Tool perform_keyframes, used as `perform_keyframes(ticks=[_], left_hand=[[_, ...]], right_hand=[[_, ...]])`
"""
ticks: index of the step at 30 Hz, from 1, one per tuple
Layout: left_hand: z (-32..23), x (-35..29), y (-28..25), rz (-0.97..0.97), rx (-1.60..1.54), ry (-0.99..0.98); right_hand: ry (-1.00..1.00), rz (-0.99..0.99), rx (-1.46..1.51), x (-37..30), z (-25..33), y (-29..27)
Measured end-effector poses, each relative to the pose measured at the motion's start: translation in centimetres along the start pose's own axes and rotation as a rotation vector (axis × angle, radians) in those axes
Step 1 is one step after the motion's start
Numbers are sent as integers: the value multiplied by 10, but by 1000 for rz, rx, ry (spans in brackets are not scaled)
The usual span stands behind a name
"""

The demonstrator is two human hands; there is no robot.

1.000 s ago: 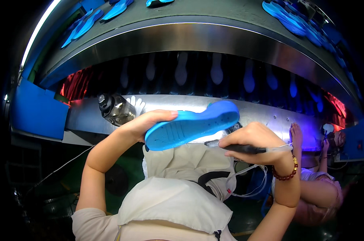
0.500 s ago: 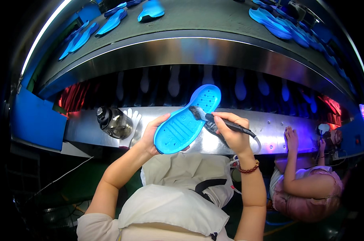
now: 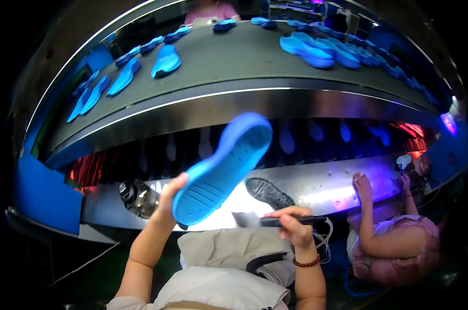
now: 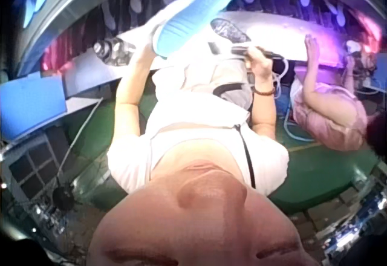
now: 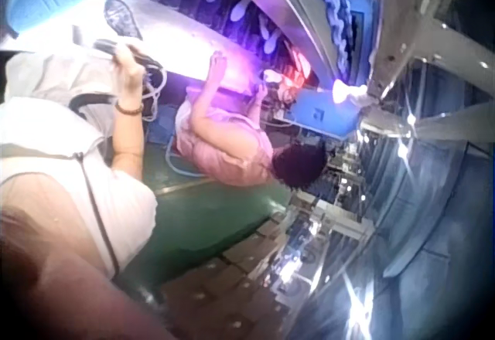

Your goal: The person takes blue shoe soles from a conveyor belt one at a time and applies a liquid to the edges using a brush. After brushing each sole, the person places it back onto the conveyor belt.

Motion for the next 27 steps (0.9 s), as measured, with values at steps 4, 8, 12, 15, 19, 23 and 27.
perform_keyframes(ticks=[4, 8, 12, 15, 19, 23, 27], left_hand=[[-56, 82, 72, 155, -226, 226], [-70, 195, 60, -155, -455, 382], [-63, 231, 36, -472, -583, 271], [-58, 228, 22, -322, -396, 331], [-60, 230, 9, -275, -290, 367], [-54, 235, 11, -245, -198, 399], [-54, 235, 7, -217, -161, 421]], right_hand=[[15, -290, 12, -10, -1, -29], [49, -288, -36, -7, -6, -24], [54, -292, 61, -9, -15, -32], [93, -341, 117, -9, -27, -46], [137, -365, 42, -1, -29, -46], [138, -324, -5, 3, -35, -43], [158, -314, -4, 9, -42, -39]])
Point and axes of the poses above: each hand's wrist, its own x-axis towards the middle knuckle, its own y-axis out of the palm, z = x × y, the point moved 3 cm from there along x, towards the middle knuckle, and after that the axes turned 14 degrees about y, right-handed, at the moved point
